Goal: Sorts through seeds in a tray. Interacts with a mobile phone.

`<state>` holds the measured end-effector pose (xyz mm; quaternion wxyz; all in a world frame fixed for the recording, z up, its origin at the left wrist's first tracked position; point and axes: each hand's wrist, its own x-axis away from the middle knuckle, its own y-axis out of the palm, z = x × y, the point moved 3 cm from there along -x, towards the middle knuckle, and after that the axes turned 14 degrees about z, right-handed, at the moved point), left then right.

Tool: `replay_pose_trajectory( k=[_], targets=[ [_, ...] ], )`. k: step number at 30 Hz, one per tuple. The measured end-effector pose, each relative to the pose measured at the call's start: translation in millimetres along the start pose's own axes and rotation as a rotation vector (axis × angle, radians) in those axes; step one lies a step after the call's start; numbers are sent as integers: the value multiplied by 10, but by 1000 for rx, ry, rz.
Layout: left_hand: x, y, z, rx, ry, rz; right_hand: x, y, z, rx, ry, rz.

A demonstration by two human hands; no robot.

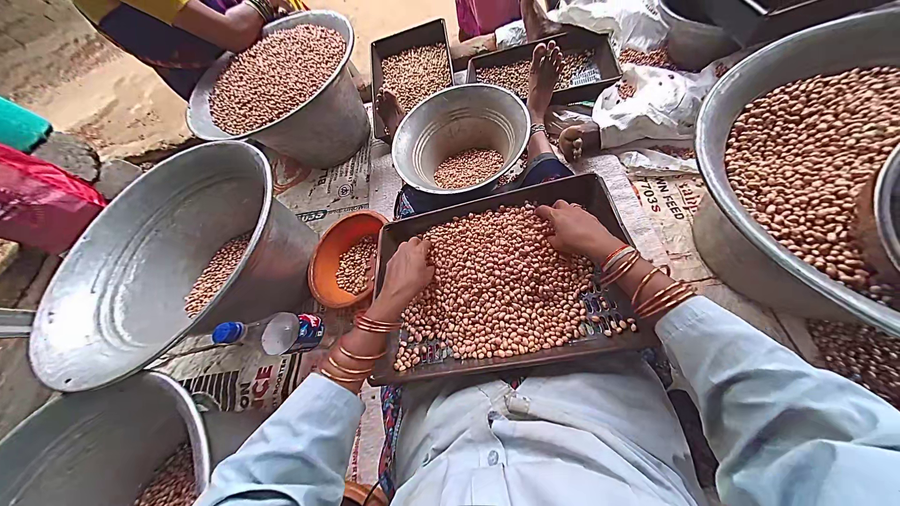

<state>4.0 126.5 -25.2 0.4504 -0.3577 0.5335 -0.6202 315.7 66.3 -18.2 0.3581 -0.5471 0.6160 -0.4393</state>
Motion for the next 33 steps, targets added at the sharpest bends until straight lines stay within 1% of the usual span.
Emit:
replay_pose_trajectory(
  k=[2, 4, 7, 8, 9, 11, 13, 14, 15, 17, 19, 22, 24, 27, 28, 30, 33],
  targets=[
    [111, 45, 293, -21, 34, -66, 213, 31, -223, 14, -3, -82],
    [287, 24, 576, 14, 26, -164, 438, 77, -390, -35, 5, -153],
    [484, -2, 851, 186, -82, -329, 670, 140, -542, -168, 26, -219],
    [519, 19, 878, 322, -133, -361, 704, 152, -569, -213, 31, -241],
    [550, 58, 883, 518, -198, -362, 721, 162, -579, -295, 27, -248],
    [615, 67, 926, 999, -389, -333, 743, 147, -565, -554, 16, -210],
    [639, 16, 956, 1371, -602, -336, 777, 78, -552, -770, 23, -155],
    [635, -14, 946, 1472, -672, -326, 812, 17, -549, -861, 21, -115],
    [632, -61, 927, 1525, -703, -310, 860, -64, -551, -933, 12, -83],
    [620, -180, 861, 1581, -696, -246, 960, -239, -555, -1009, -3, -11],
    [613, -316, 760, 1549, -597, -176, 1013, -383, -545, -1022, -25, 43],
    [598, -430, 577, 1350, -327, -90, 948, -451, -466, -929, -19, 92],
    [605, -467, 485, 1124, -165, -54, 951, -473, -382, -808, -27, 134],
    [634, -420, 385, 732, -38, 64, 1084, -534, -306, -593, -72, 238],
    [659, -414, 406, 628, 5, 99, 1108, -542, -294, -530, -81, 261],
    [722, -424, 543, 502, 88, 152, 1122, -526, -271, -415, -100, 296],
    [792, -368, 769, 426, 188, 181, 1164, -474, -233, -318, -102, 314]
  ],
)
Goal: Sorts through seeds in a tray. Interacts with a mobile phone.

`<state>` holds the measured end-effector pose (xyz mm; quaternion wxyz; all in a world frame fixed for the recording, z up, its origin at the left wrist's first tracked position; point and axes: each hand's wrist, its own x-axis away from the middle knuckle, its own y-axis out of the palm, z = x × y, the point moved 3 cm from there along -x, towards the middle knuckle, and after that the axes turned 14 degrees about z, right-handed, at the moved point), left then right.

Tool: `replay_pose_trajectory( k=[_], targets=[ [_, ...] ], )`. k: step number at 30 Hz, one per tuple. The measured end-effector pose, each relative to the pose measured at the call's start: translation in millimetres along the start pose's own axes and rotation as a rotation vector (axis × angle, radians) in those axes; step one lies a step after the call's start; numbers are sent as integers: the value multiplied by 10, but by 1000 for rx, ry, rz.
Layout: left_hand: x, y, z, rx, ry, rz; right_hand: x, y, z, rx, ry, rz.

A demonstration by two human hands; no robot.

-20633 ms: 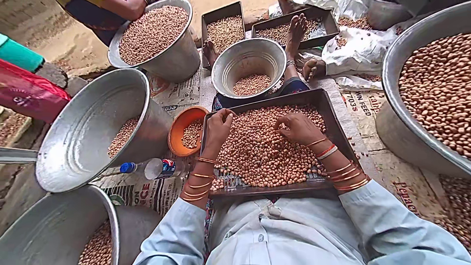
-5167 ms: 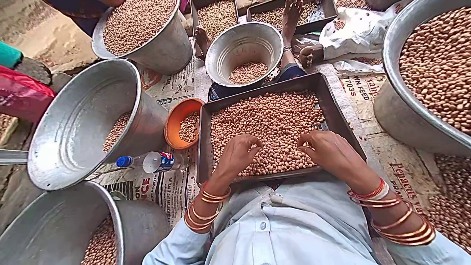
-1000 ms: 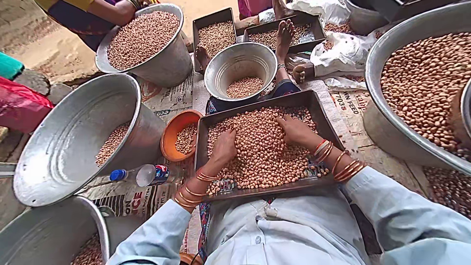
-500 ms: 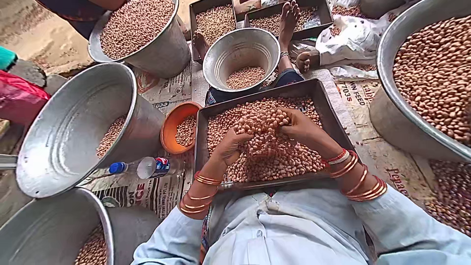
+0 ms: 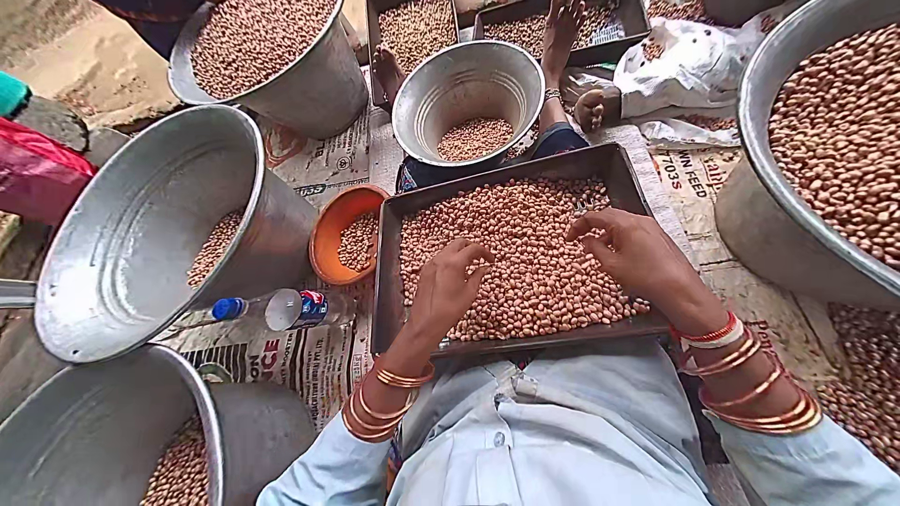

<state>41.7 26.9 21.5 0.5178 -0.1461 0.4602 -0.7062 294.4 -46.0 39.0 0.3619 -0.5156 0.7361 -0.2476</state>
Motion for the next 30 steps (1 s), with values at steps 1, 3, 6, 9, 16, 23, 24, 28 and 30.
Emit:
replay_pose_trajectory(
  k=[1, 3, 6, 9, 16, 23, 24, 28, 30],
  targets=[
    [10, 42, 41, -1, 21, -14, 27, 5, 11, 25, 11, -1],
    [14, 96, 104, -16, 64, -26, 89, 7, 42, 73, 41, -24],
    [-3, 177, 150, -48, 132, -11, 162, -4, 68, 144, 72, -44],
    [-27, 317, 158, -65, 203, 7, 187, 21, 88, 189, 59, -44],
    [-108, 529, 218, -214, 220, -88, 212, 148, 10, 188, 28, -72],
    [-187, 227, -106, 219, -44, -47, 226, 449, -4, 233, -73, -72],
    [-177, 130, -221, 344, -145, -45, 239, 461, 9, 232, -77, -67],
    [30, -69, -465, 429, -285, -94, 230, 470, 50, 213, -36, -112],
    [175, -62, -408, 307, -268, -148, 213, 483, 74, 218, -21, -145]
  ],
)
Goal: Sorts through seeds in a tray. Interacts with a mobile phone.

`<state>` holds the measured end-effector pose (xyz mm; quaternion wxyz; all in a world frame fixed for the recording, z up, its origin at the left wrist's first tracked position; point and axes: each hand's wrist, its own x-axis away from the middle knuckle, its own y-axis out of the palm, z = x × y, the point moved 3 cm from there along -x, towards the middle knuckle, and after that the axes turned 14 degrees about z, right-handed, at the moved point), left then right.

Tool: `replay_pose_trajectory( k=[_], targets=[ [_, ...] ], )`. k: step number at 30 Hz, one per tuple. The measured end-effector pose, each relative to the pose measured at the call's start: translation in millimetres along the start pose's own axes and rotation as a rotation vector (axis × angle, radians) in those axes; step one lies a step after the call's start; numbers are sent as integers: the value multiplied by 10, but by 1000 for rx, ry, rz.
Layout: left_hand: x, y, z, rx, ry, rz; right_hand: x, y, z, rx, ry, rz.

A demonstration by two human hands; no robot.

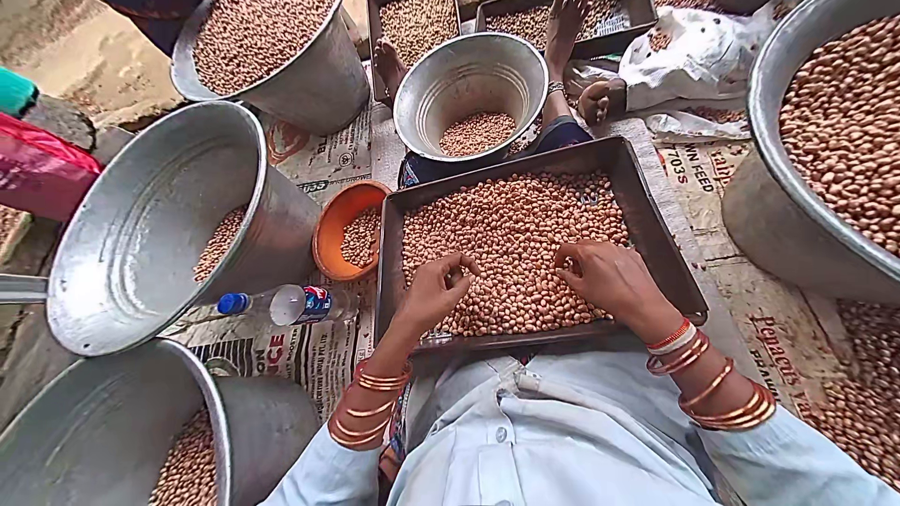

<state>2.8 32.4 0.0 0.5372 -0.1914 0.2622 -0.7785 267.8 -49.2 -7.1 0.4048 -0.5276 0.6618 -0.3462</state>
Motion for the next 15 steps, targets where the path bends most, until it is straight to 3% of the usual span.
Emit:
replay_pose_trajectory(
  k=[3, 5, 8, 10, 12, 15],
  targets=[
    [149, 82, 30, -223, 101, 39, -37, 4, 69, -27, 34, -18],
    [179, 142, 15, -302, 184, 94, -64, -31, 130, -179, 91, 23],
    [177, 233, -43, -353, 215, 100, -60, -127, 141, -441, 200, 117],
    [174, 280, -23, -388, 199, 70, -43, -193, 62, -471, 222, 116],
    [171, 309, 3, -412, 211, 74, -72, -187, -74, -422, 165, 99],
    [163, 318, 17, -436, 195, 53, -127, -57, -340, -290, -79, 68]
  ],
)
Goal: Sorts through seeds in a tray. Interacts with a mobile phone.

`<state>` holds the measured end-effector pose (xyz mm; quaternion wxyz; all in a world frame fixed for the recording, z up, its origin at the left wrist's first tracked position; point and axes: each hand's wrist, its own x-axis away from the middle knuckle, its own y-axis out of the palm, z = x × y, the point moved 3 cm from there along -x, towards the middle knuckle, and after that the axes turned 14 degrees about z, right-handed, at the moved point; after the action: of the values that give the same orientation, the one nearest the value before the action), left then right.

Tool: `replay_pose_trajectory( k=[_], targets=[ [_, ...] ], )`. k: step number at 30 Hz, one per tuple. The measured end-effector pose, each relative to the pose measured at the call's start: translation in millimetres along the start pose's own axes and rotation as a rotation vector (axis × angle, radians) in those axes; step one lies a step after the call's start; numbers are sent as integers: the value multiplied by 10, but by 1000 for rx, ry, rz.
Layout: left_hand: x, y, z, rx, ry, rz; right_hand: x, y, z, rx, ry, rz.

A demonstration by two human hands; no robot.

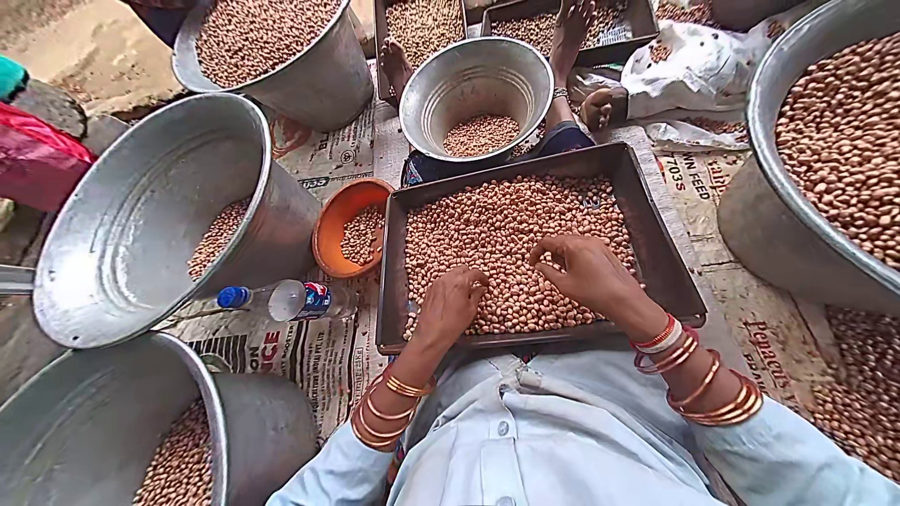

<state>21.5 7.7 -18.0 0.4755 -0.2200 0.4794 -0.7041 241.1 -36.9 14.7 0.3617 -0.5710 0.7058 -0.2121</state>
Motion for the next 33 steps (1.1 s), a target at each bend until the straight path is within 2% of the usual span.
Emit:
replay_pose_trajectory(
  k=[4, 6, 8, 10, 12, 15, 17, 20, 22, 27, 31, 33],
  targets=[
    [-28, -132, -103, 86, -162, -109, 8, 285, -191, 136, -96, -142],
    [-56, -220, -308, 361, -303, -98, 24, 346, -217, 196, -95, -197],
    [-80, -282, -514, 770, -399, -97, 43, 386, -197, 195, -100, -203],
    [-124, -292, -585, 891, -406, -107, 48, 415, -183, 188, -95, -214],
    [-194, -253, -466, 730, -380, -97, 41, 431, -180, 202, -50, -270],
    [-259, -127, -183, 259, -275, -48, 9, 375, -129, 136, 32, -301],
    [-268, -61, -35, 84, -193, 21, -47, 219, -17, -86, 129, -211],
    [-256, 28, 51, 9, -115, 53, -4, -65, 221, -603, 365, -74],
    [-248, 73, 51, -17, -92, 48, 40, -181, 321, -694, 428, -32],
    [-240, 97, 44, -30, -67, 40, -24, -112, 181, -3, 237, -6],
    [-220, 111, 23, 13, -53, 44, -20, 114, 121, 216, 104, -94],
    [-214, 84, -4, 176, -173, 15, -18, 152, 99, 259, 110, -106]
  ],
)
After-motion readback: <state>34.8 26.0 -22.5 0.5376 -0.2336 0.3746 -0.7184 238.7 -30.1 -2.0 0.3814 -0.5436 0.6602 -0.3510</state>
